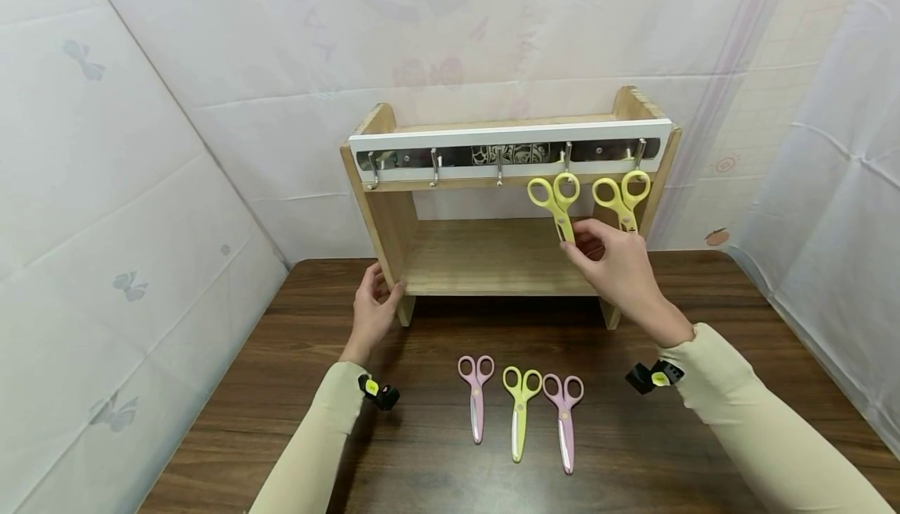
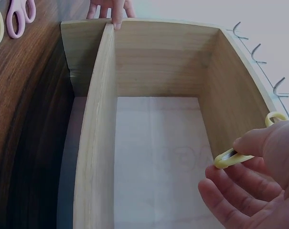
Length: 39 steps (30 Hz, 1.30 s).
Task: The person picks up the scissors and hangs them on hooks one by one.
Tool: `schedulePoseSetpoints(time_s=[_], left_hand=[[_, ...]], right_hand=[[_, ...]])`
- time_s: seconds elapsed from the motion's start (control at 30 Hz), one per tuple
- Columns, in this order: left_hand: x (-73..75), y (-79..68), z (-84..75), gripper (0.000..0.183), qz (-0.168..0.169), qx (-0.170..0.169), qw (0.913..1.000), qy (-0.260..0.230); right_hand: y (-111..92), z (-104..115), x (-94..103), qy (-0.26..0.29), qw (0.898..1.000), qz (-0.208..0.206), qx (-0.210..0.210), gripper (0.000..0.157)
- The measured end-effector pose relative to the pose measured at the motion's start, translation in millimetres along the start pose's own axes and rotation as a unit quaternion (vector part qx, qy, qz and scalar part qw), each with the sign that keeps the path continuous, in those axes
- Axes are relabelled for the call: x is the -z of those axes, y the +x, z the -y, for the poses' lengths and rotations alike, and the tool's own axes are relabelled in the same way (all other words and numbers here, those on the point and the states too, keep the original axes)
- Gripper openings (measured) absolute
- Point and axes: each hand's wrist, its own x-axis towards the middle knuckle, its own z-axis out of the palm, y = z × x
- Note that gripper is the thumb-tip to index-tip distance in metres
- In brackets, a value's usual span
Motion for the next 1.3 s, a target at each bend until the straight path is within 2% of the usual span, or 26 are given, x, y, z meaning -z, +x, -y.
schedulePoseSetpoints(time_s=[0.1,0.3,0.43,0.9,1.3], left_hand=[[0.4,-0.5,-1.3,0.053,0.002,0.0,1.0,0.002],[-0.4,3.6,12.8,0.051,-0.008,-0.01,0.9999,0.005],[-0.4,4.3,16.0,0.05,-0.012,-0.017,0.9998,0.003],[0.5,2.9,13.7,0.051,-0.009,-0.022,0.9997,-0.003],[0.4,3.9,14.1,0.051,-0.008,-0.005,0.9999,0.003]], right_hand=[[-0.1,0.2,-0.2,-0.002,1.0,0.0,0.001,0.012],[0.2,0.6,-0.1,-0.004,1.0,-0.001,0.002,0.012],[0.5,0.6,0.0,-0.007,1.0,-0.003,0.002,0.012],[0.0,1.4,1.5,-0.008,1.0,0.007,0.002,0.013],[-1.8,1.1,7.2,-0.016,0.999,0.031,0.004,0.02]])
